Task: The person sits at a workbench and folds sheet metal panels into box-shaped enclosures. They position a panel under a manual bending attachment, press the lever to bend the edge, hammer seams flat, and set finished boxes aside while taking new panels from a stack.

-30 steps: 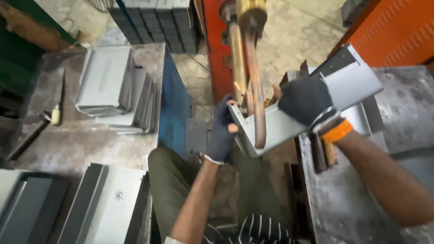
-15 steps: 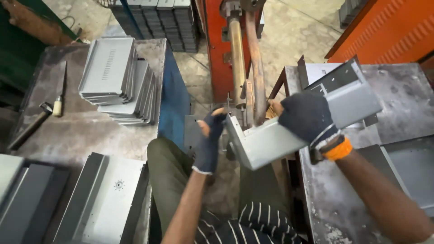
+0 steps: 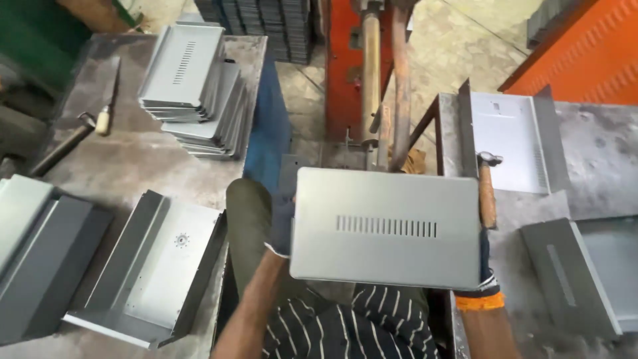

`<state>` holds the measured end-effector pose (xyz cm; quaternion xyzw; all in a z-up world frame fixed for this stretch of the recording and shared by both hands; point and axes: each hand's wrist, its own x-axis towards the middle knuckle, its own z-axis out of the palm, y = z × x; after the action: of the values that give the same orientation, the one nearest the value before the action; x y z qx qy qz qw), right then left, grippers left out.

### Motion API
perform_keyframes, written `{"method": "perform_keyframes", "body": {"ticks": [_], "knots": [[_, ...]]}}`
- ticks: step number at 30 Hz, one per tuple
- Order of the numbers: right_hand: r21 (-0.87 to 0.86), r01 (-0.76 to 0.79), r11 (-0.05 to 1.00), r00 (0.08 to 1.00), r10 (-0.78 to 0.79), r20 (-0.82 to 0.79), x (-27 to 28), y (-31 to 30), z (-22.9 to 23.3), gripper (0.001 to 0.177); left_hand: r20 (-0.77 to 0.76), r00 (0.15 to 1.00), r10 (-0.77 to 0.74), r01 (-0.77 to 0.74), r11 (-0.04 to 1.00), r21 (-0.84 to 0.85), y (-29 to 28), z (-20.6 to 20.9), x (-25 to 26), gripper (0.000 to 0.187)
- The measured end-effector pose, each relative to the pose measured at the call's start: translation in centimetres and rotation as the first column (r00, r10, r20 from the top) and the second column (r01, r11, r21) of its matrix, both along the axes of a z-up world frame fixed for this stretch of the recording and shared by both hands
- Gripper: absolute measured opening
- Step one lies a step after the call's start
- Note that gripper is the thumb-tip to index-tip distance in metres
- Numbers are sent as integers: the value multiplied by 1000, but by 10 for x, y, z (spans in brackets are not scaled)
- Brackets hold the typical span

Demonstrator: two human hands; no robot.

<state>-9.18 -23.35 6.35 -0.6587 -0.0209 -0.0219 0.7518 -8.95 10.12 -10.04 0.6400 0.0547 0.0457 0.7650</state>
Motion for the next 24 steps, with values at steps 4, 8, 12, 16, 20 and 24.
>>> {"method": "perform_keyframes", "body": {"ticks": [4,8,12,16,20,24], "knots": [[-3,149,989,983,-148,104,-6,-8,-6,65,-44,996,-80,88,966,245,-26,139,13,50],[-176,164,971,983,-145,113,7,-15,-44,75,33,991,-126,63,686,725,-49,214,51,50],[-118,-165,979,969,183,166,36,28,-2,85,107,941,-321,-15,275,961,-60,250,101,36],[-246,-188,951,914,261,310,65,35,-4,88,71,927,-368,-6,173,985,-63,265,132,30],[-382,-106,918,939,219,265,74,35,-19,81,68,922,-382,-22,124,992,-60,263,137,28],[-187,-225,956,951,257,170,76,38,-15,72,69,939,-337,-34,108,994,-60,264,135,34]]}}
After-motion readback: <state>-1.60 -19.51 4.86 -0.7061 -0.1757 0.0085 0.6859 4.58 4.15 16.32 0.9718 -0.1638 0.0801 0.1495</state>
